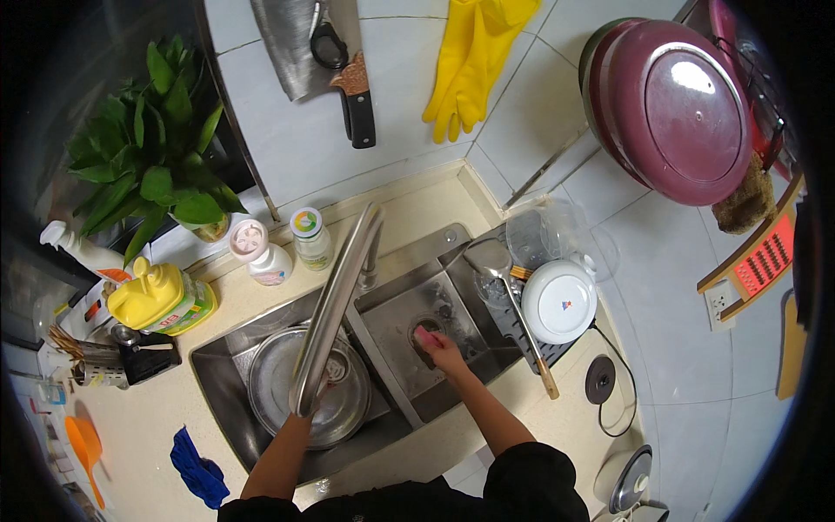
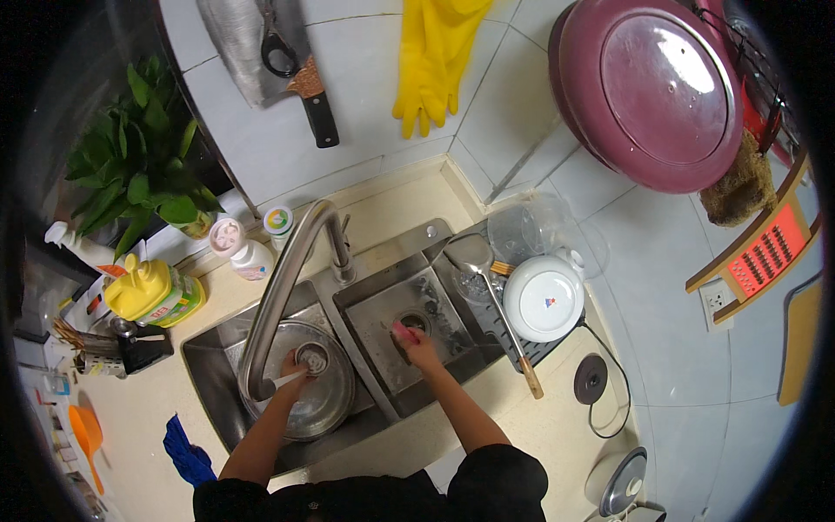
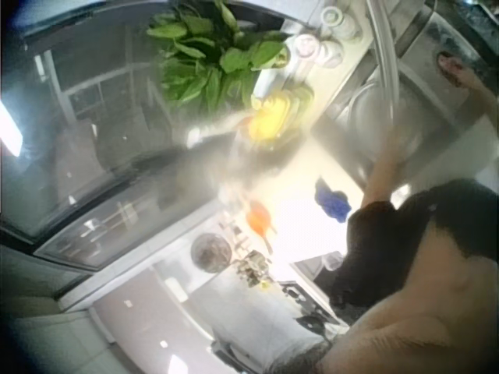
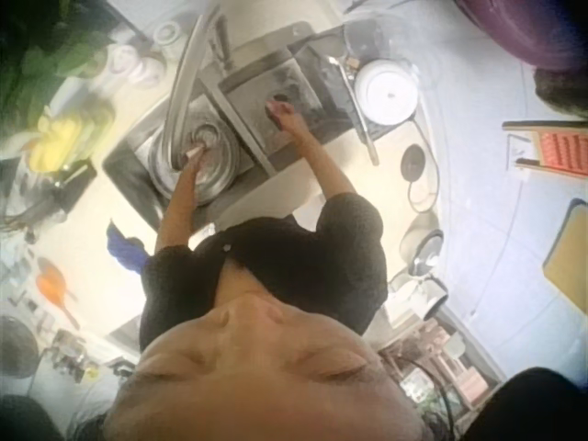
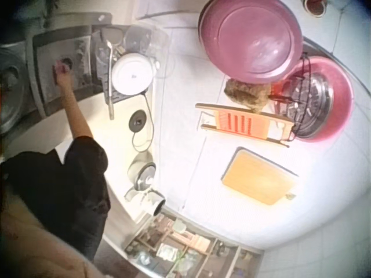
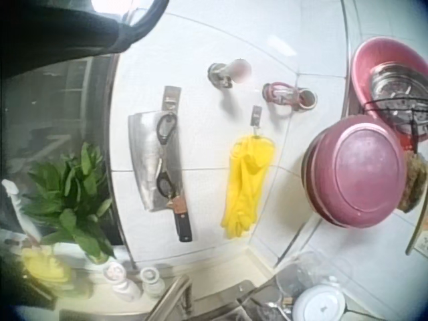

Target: The person scrubs a metal pot lid with a toothbrush and a pink sponge, then rinses it under running water. They also clean a small metal strainer and the sink drain area, rinsing each item before placing them aside.

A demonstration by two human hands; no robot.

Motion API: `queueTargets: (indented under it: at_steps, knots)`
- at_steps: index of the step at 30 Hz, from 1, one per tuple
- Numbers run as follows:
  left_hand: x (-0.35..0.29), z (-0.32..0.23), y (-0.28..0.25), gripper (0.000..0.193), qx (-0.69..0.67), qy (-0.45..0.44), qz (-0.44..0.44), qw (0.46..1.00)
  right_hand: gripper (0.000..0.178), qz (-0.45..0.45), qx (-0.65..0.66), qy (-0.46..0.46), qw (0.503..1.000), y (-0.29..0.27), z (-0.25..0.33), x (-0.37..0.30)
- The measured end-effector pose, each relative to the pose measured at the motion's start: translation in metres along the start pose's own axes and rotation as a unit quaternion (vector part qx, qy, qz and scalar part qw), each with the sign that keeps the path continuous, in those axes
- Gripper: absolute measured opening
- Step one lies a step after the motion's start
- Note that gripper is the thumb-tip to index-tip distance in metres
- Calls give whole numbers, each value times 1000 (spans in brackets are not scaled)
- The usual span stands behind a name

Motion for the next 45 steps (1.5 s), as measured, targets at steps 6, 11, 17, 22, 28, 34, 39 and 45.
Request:
queueTargets:
  at_steps: [6, 11, 17, 22, 28, 34, 39, 45]
  knots:
    - [22, 66, -64, 33, 427, 283, -2, 859, 44, 83, -1, 39, 996, 21, 1, -15]
    - [-6, 43, -43, 27, 435, 209, 11, 876, 42, 114, 63, 46, 990, 28, -4, -29]
    - [-148, -172, 8, 46, 66, 280, 90, 954, 48, 86, 87, 50, 991, 12, -35, -35]
    - [-244, -236, 68, 41, 238, 396, 193, 866, 39, 74, 94, 70, 990, 0, -34, -48]
    - [-249, -240, 150, 29, 340, 393, 268, 811, 46, 45, 236, 41, 970, -14, -61, -37]
    - [-240, -229, 218, 29, 317, 407, 317, 796, 31, 39, -28, 88, 995, -28, -27, -13]
    - [-232, -215, 228, 32, 270, 407, 331, 808, 28, 76, -326, -12, 942, 10, -65, 52]
    - [-223, -213, 237, 31, 239, 436, 359, 790, 25, -67, -452, -452, 766, 102, -45, 60]
Point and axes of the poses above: each hand's wrist, its own x-axis towards the middle knuckle, its own y-axis out of the palm, z = x × y, the point moved 4 cm from there along x, towards the middle knuckle, and after that the axes turned 11 degrees about -x, right-handed, at the moved point
